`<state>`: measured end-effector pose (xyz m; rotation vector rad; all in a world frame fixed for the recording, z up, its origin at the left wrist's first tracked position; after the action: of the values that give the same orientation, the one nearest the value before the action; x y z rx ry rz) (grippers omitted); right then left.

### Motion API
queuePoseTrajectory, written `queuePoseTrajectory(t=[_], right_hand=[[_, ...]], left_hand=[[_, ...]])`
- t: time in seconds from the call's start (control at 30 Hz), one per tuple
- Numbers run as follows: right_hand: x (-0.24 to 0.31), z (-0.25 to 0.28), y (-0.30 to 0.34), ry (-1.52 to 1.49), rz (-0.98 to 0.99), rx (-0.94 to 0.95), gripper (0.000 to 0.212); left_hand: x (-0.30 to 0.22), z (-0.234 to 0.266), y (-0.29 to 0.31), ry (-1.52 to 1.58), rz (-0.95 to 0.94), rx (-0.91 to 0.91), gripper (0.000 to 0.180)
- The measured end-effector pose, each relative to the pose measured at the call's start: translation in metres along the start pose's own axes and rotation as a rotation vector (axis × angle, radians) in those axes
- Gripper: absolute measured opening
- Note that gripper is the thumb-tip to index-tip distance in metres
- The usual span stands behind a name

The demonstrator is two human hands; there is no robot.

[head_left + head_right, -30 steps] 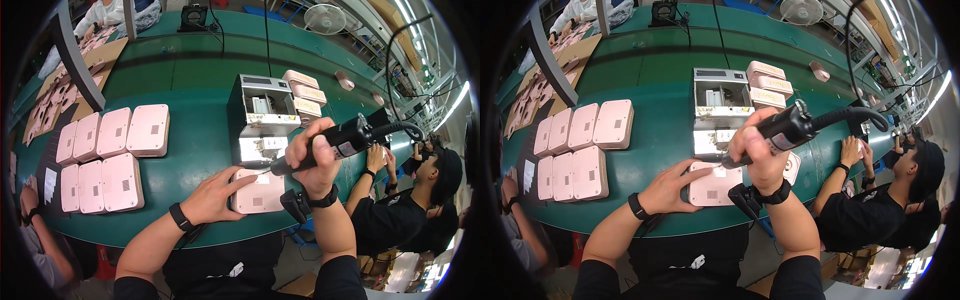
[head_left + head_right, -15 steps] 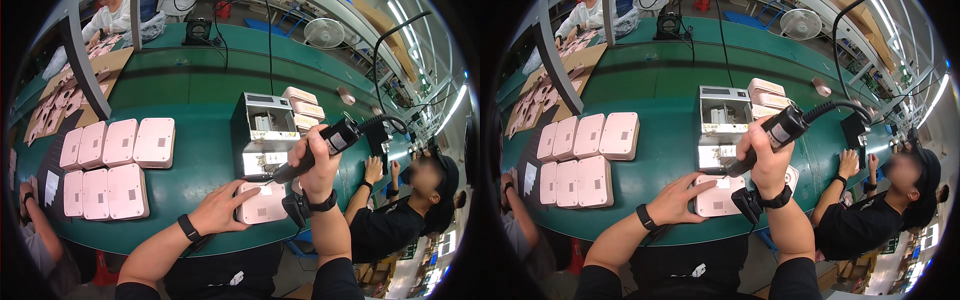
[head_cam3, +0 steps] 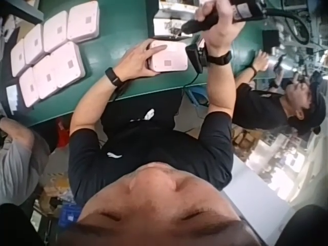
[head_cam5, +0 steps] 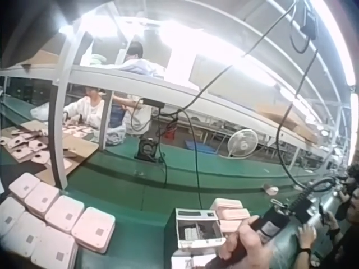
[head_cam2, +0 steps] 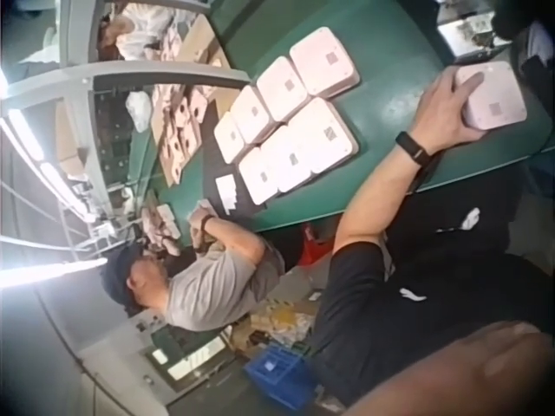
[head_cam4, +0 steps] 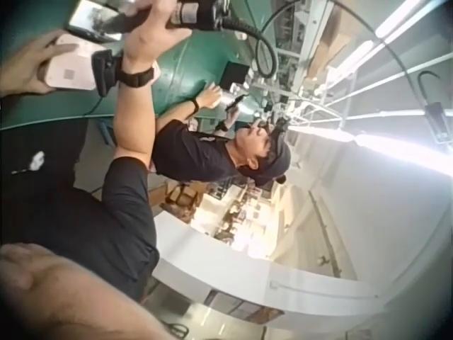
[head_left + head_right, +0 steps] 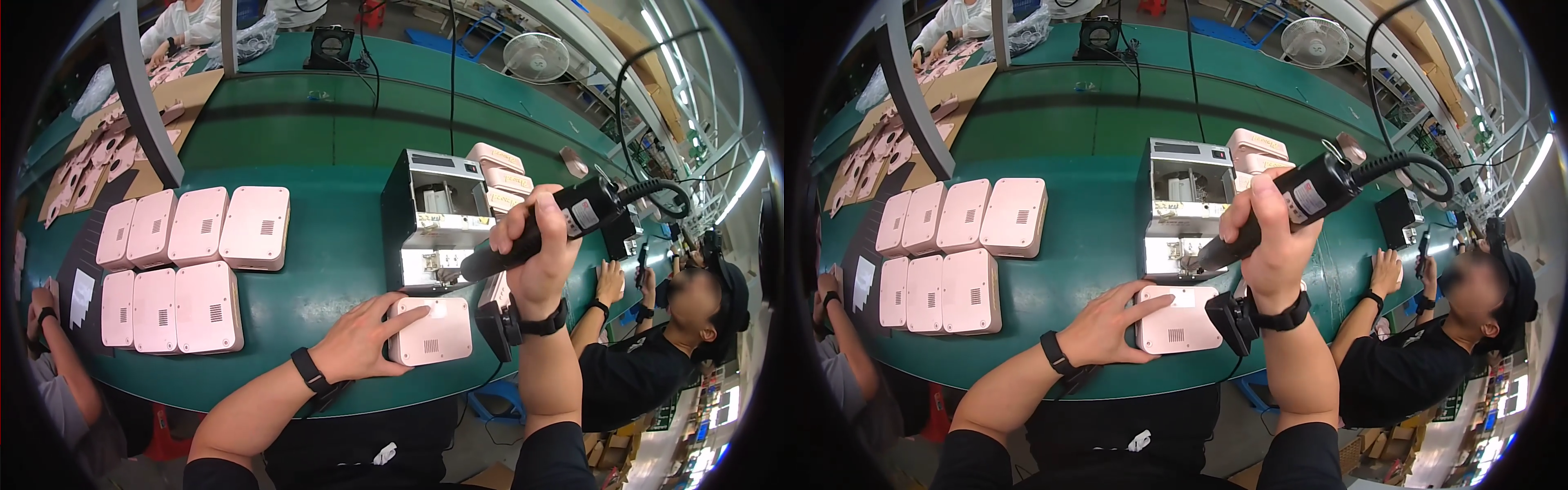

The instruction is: The person picks up a pink device, places it on the work surface, and uses a power screwdriver to drive screws into the back. They then move the device to the side and repeat the process with several more units.

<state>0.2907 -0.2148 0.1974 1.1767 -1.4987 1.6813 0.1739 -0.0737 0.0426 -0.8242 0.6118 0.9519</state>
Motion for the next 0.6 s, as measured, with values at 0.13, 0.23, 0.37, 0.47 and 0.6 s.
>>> queuePoseTrajectory(t=[0.13, 0.23, 0.37, 0.47, 0.6], right_hand=[[0.006, -0.01, 0.017, -0.096, -0.039, 0.072, 0.022], [0.012, -0.025, 0.029, -0.185, -0.044, 0.135, 0.024], [0.013, -0.043, 0.036, -0.157, -0.027, 0.206, 0.027], [0.009, -0.048, 0.037, -0.129, -0.036, 0.238, 0.029], [-0.003, -0.053, 0.04, -0.124, -0.048, 0.243, 0.03]], left_hand=[[0.003, 0.0, -0.002, 0.003, -0.012, -0.007, 0.082], [0.001, 0.001, -0.001, 0.003, -0.002, -0.003, 0.081], [-0.001, 0.001, -0.001, 0.004, -0.012, 0.007, 0.08], [0.001, -0.001, -0.001, 0.005, -0.011, 0.012, 0.081], [0.003, -0.004, 0.001, 0.011, -0.02, 0.008, 0.084]])
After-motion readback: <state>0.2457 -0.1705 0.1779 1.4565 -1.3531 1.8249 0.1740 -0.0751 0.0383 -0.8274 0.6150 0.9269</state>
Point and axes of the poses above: each hand's wrist, its own y-axis away from the middle knuckle, its own z-axis out of the back of the hand, x = y × z, the point moved 7 cm from there along -y, towards the middle knuckle, and after that the axes turned 7 degrees about y, right-handed, at the moved point
